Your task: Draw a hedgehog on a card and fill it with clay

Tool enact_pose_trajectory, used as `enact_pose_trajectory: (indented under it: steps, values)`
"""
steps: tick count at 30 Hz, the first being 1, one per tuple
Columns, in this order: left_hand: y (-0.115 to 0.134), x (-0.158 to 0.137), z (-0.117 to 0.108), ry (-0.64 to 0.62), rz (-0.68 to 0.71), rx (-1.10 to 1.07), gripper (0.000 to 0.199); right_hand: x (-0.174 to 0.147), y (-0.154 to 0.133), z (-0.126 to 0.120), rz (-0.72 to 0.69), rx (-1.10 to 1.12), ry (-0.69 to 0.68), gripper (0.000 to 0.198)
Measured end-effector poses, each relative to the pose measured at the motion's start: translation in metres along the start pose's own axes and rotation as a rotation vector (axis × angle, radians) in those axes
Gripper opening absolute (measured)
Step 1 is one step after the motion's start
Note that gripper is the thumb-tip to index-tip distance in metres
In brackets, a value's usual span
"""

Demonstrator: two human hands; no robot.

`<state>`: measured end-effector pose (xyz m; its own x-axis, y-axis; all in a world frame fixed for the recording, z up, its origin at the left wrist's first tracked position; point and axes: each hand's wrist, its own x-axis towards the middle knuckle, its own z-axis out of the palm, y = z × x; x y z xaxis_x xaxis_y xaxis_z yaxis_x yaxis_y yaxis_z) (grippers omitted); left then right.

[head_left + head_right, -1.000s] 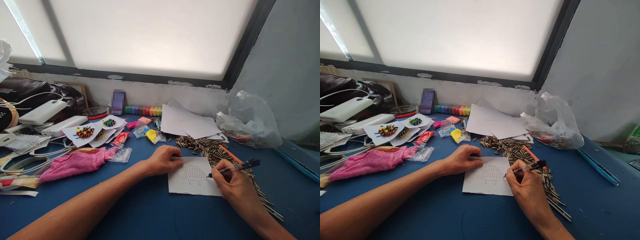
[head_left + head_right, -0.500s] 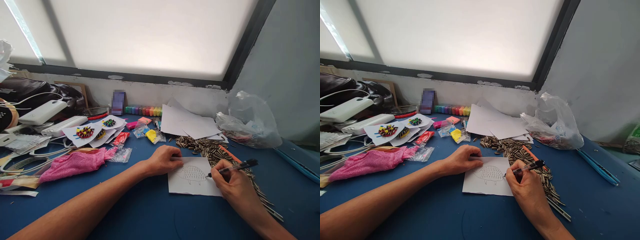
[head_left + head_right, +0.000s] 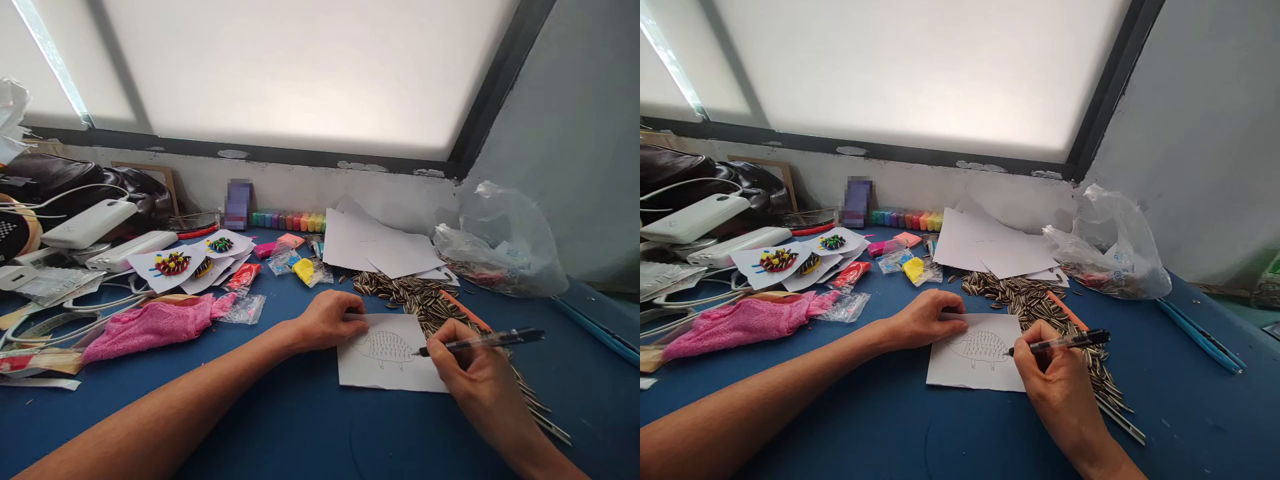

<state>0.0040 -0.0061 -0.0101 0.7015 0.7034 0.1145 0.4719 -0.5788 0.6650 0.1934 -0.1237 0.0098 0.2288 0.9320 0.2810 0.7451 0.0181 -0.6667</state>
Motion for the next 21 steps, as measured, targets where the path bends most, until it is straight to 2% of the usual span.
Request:
enact_pose_trajectory:
  steps: [7,14,21]
  values:
    - [0.001,0.0,0.0,0.012,-0.012,-0.006,0.01,-0.009,0.005,0.011,-0.029,0.05,-0.106,0.028]
    - [0.003,-0.001,0.0,0.016,-0.022,-0.01,0.01,-0.013,-0.003,0.018,-0.072,0.064,-0.198,0.028]
    - [0.002,-0.001,0.001,0.016,-0.025,-0.011,0.01,-0.014,0.001,0.023,-0.085,0.083,-0.22,0.025]
